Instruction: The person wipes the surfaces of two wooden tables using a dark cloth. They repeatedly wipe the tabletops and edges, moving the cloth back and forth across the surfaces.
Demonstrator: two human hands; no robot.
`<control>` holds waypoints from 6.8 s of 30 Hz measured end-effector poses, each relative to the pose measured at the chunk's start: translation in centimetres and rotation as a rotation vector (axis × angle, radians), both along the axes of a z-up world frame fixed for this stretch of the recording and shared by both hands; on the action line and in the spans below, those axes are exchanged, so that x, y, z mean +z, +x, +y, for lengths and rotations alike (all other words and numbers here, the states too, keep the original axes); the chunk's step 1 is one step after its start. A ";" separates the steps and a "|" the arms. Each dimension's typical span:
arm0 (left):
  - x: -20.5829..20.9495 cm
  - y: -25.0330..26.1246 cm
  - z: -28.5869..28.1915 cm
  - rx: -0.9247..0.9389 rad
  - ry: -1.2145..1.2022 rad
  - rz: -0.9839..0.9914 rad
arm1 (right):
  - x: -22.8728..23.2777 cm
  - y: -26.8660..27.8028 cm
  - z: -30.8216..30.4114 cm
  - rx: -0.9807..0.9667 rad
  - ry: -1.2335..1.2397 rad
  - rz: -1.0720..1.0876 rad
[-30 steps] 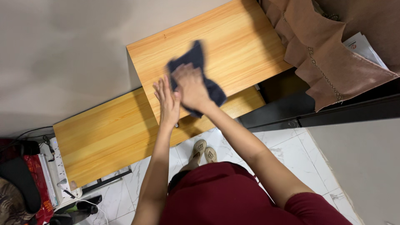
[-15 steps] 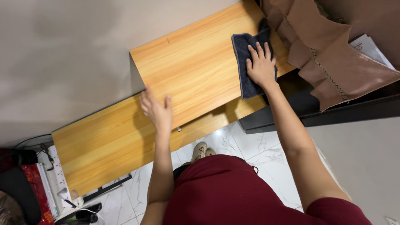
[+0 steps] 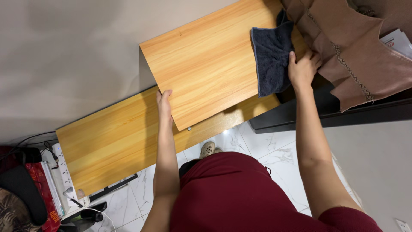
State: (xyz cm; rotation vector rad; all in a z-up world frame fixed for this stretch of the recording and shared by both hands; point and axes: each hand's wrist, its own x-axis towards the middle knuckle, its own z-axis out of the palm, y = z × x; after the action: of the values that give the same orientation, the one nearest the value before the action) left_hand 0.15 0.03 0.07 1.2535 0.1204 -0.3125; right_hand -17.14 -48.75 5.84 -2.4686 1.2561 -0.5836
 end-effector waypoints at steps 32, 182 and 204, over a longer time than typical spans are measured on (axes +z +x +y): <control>1.8 -0.1 5.5 0.087 0.146 -0.229 | -2.7 -3.5 8.1 0.016 0.705 -0.878; -0.7 0.7 5.4 0.144 0.321 -0.214 | -4.6 -12.3 19.7 0.131 1.666 -0.907; 0.1 7.6 5.8 -0.132 -0.380 0.047 | -0.4 -1.2 33.1 0.268 1.474 -0.903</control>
State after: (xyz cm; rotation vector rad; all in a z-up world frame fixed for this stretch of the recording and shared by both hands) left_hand 7.72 5.81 0.13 0.8787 0.0162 -0.4560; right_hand -18.39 -15.69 5.44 -0.8904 0.5261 -0.3576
